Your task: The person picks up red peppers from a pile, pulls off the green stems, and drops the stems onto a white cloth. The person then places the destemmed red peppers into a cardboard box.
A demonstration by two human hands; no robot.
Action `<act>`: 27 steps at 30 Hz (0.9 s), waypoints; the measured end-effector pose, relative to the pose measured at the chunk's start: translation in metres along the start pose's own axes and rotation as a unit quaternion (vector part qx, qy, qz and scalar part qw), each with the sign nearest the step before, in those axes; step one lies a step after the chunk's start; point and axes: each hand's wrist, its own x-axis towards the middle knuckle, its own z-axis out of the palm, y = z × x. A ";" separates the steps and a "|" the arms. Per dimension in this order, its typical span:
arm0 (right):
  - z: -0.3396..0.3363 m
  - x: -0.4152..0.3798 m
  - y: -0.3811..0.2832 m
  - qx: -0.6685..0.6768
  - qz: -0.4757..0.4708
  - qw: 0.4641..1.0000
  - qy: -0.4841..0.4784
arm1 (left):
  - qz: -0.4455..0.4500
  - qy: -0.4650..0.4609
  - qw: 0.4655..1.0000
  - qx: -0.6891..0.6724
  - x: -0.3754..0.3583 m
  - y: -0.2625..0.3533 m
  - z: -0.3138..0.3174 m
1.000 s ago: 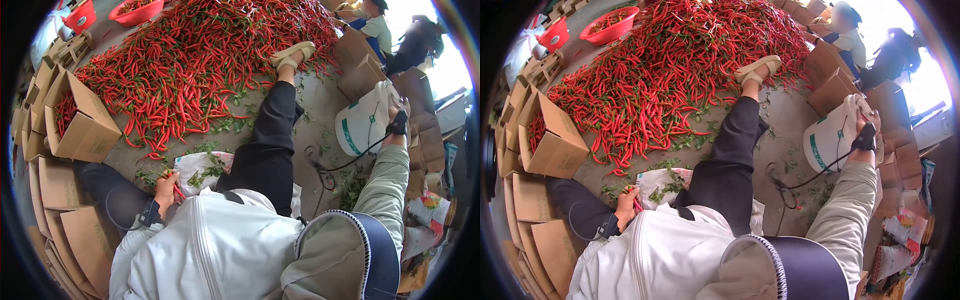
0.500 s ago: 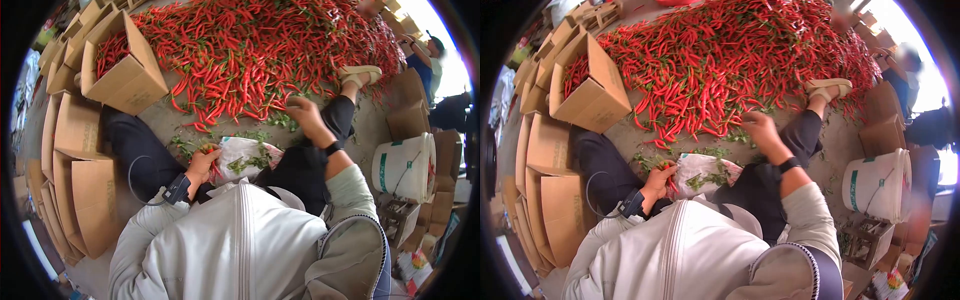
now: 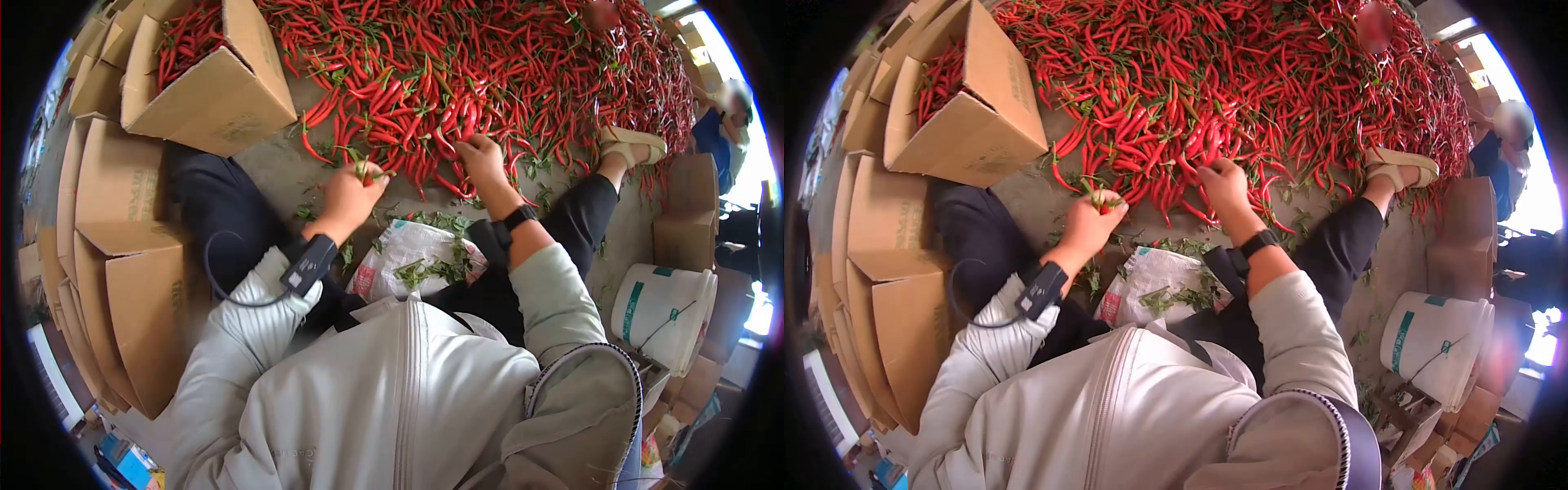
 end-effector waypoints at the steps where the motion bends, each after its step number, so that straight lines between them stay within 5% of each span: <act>1: -0.009 -0.006 0.003 0.213 0.046 0.976 -0.005 | 0.120 -0.005 0.988 0.098 0.015 -0.014 0.004; 3: -0.018 -0.028 -0.010 0.337 0.039 0.940 0.049 | 0.166 -0.030 0.962 0.216 0.032 -0.014 0.011; 4: -0.020 -0.031 -0.004 0.337 0.042 0.939 0.055 | 0.094 -0.092 0.942 0.310 0.038 -0.010 0.014; 7: -0.016 -0.050 -0.008 -0.077 -0.089 0.993 0.000 | 0.097 -0.085 0.931 0.343 0.047 -0.004 0.023; 9: -0.004 -0.053 -0.004 -0.332 -0.250 0.910 -0.011 | 0.093 -0.095 0.924 0.358 0.048 0.004 0.022; 10: 0.002 -0.050 -0.003 -0.427 -0.187 0.881 -0.078 | 0.060 -0.110 0.921 0.370 0.048 0.008 0.020; 13: 0.011 -0.040 0.010 -0.464 -0.174 0.865 -0.071 | 0.033 -0.132 0.913 0.385 0.046 0.009 0.014; 19: -0.036 -0.048 0.009 -0.273 -0.223 0.936 -0.022 | -0.020 -0.185 0.932 0.312 0.055 -0.001 0.010; 23: -0.064 -0.057 0.000 -0.197 -0.062 0.975 -0.085 | -0.101 -0.195 0.968 0.125 0.053 -0.007 0.000; 24: -0.065 -0.063 -0.001 -0.029 -0.015 0.993 -0.111 | -0.100 -0.194 0.967 0.128 0.048 -0.001 -0.003; 25: -0.064 -0.070 -0.002 0.140 0.033 0.980 -0.136 | -0.155 -0.229 0.960 -0.042 0.041 0.005 -0.007; 26: -0.062 -0.077 -0.007 0.230 0.085 0.953 -0.178 | -0.204 -0.256 0.921 -0.211 0.033 0.011 -0.010; 27: -0.055 -0.083 -0.008 0.234 0.082 0.952 -0.179 | -0.202 -0.254 0.923 -0.207 0.025 0.016 -0.012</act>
